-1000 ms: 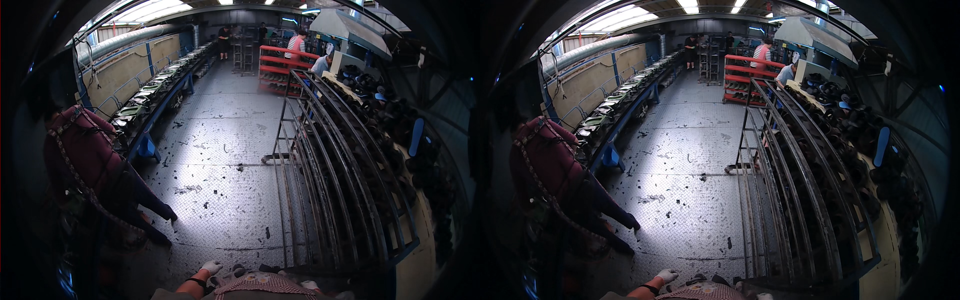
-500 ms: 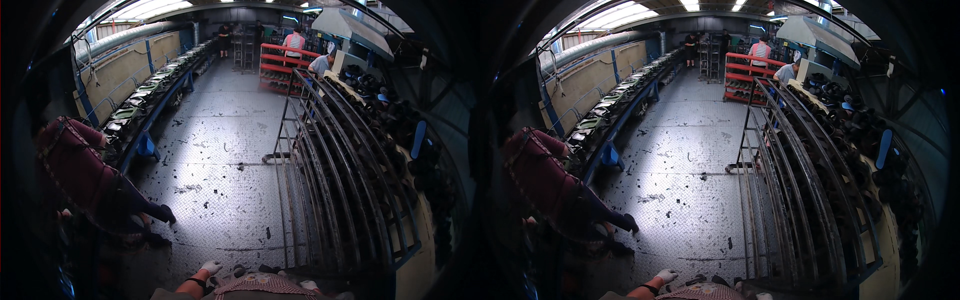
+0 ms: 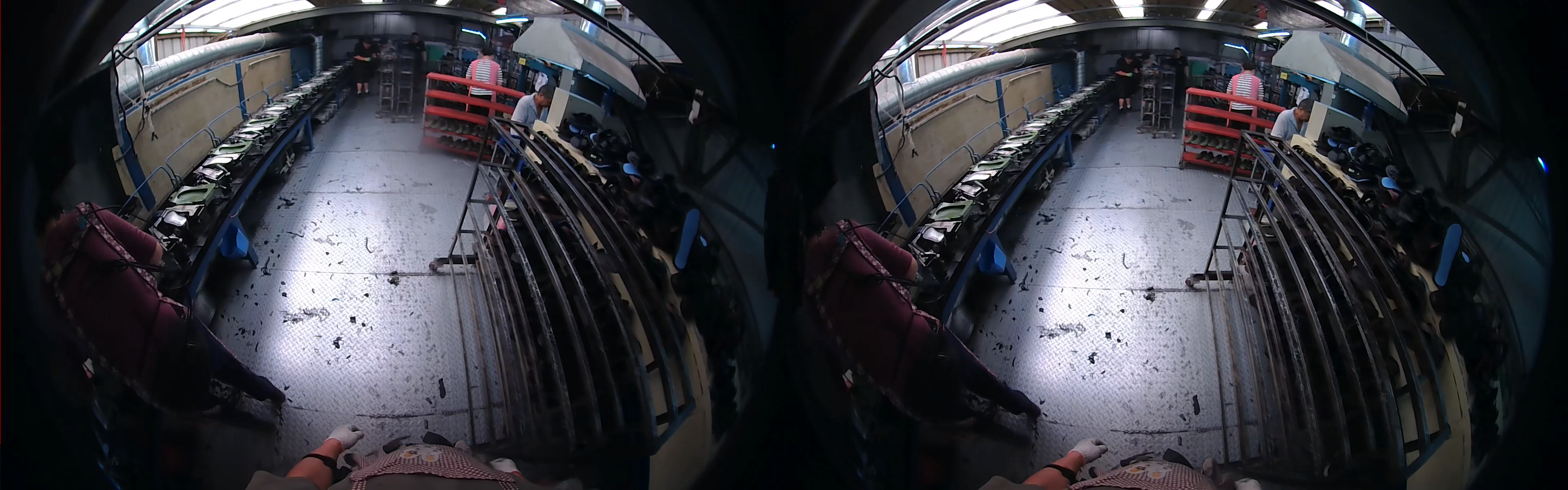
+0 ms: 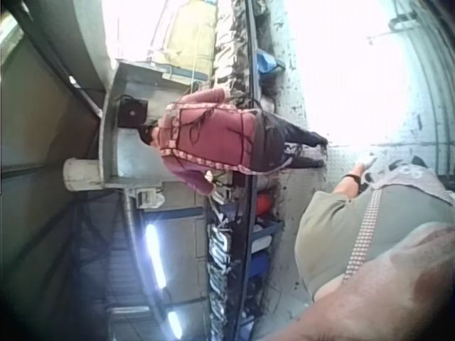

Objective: Operating a machinery line to press or mold shoe sole components.

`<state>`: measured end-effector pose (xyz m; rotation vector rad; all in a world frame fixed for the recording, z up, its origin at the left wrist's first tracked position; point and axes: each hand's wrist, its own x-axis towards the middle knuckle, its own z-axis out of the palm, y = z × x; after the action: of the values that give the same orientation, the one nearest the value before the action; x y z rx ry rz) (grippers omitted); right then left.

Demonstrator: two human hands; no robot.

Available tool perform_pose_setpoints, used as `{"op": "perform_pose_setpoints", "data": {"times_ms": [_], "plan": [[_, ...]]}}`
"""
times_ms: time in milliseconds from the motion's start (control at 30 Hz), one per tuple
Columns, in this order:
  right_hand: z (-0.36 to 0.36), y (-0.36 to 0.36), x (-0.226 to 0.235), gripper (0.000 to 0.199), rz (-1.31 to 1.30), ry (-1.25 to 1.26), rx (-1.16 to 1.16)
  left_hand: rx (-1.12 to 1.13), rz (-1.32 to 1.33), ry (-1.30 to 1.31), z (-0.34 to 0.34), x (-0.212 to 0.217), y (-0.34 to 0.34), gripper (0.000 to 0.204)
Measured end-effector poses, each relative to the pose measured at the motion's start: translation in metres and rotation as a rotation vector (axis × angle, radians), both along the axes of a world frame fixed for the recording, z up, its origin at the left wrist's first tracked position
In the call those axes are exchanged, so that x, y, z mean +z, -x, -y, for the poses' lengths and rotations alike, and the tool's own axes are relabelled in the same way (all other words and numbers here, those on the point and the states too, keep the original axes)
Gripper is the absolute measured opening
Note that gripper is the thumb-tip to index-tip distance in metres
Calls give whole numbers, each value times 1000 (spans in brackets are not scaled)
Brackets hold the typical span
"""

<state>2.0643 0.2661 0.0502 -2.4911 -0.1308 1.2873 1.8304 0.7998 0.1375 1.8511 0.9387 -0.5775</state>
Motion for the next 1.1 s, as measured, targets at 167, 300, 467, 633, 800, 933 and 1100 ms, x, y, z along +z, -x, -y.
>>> {"op": "perform_pose_setpoints", "data": {"times_ms": [167,300,467,633,800,933,1100], "plan": [[-21,-23,-49,36,158,-42,446,65,38,-29,-33,-22,8,43],[-51,-51,-53,37,311,-33,771,98,41,-30,-51,-30,16,41],[-129,-69,9,40,186,-6,192,206,35,-25,-67,-42,26,39],[-174,-108,13,39,171,-19,278,251,-71,46,-83,-38,18,47],[-179,-188,-48,34,328,-44,841,320,-110,112,-100,-38,-17,47],[-249,-232,-18,33,221,-52,874,354,-163,120,-137,-44,-78,47],[-362,-326,60,31,-9,-58,215,270,-106,-36,-217,-36,-176,41]]}}
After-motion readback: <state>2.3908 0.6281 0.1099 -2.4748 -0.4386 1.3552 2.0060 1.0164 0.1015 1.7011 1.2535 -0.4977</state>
